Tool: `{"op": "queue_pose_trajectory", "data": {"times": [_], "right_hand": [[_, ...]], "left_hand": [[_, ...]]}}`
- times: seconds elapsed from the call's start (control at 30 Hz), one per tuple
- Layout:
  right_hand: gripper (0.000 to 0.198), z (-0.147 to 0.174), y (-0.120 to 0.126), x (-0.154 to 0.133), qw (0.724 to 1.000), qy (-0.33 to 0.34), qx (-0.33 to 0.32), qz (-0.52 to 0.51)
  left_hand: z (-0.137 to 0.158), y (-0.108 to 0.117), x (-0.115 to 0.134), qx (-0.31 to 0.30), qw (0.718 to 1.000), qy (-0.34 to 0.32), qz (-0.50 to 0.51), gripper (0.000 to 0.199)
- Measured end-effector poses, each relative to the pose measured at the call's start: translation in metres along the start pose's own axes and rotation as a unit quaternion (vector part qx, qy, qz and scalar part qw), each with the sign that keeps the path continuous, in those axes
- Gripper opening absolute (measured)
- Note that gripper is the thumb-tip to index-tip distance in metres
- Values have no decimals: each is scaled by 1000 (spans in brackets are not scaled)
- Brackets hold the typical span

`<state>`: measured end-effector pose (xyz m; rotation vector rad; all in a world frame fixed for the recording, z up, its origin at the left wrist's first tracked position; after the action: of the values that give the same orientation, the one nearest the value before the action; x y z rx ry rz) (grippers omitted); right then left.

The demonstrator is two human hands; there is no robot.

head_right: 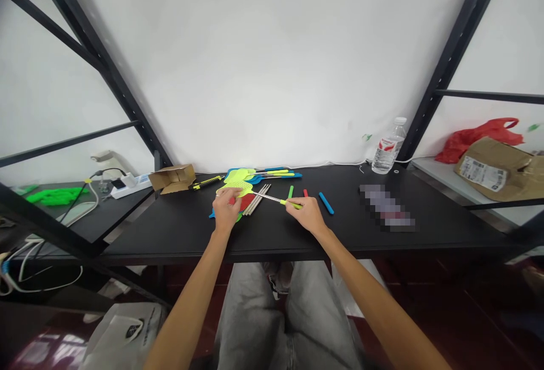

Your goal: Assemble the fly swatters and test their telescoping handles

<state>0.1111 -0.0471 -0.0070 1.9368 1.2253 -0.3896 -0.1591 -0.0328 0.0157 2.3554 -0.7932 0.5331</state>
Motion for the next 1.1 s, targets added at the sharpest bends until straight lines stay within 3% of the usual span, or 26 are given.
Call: {"op": "queue_pose_trajectory", "data": {"times": [0.2, 0.37, 0.63, 0.87, 1.0, 1.1], "right_hand": [[35, 0, 3, -13, 996, 68, -38, 41], [37, 1, 1, -9, 989, 104, -64, 85], [43, 0, 0, -5, 993, 78, -73, 47], [56, -1, -3, 1, 992, 15, -121, -12], [54, -2, -5, -3, 991, 16, -126, -33], [45, -2, -6, -5, 995, 16, -93, -15]], "left_hand": [[0, -1, -4, -10, 999, 6, -31, 22], [1, -2, 1, -28, 999, -32, -29, 22], [4, -3, 7, -36, 998, -35, -42, 20], [7, -3, 15, -37, 998, -40, -40, 24], [7, -5, 17, -31, 998, -41, -32, 23], [7, -8, 15, 0, 1000, -10, -23, 21]]}}
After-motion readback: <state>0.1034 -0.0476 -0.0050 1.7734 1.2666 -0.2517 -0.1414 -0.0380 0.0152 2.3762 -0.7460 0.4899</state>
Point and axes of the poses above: each hand's wrist, its own z-axis away from the middle knuckle, its own y-axis out of the back of the hand, x = y × z, the point moved 4 cm from there along -z, towards the middle knuckle, and after that the axes turned 10 degrees about y, right-handed, at the moved point
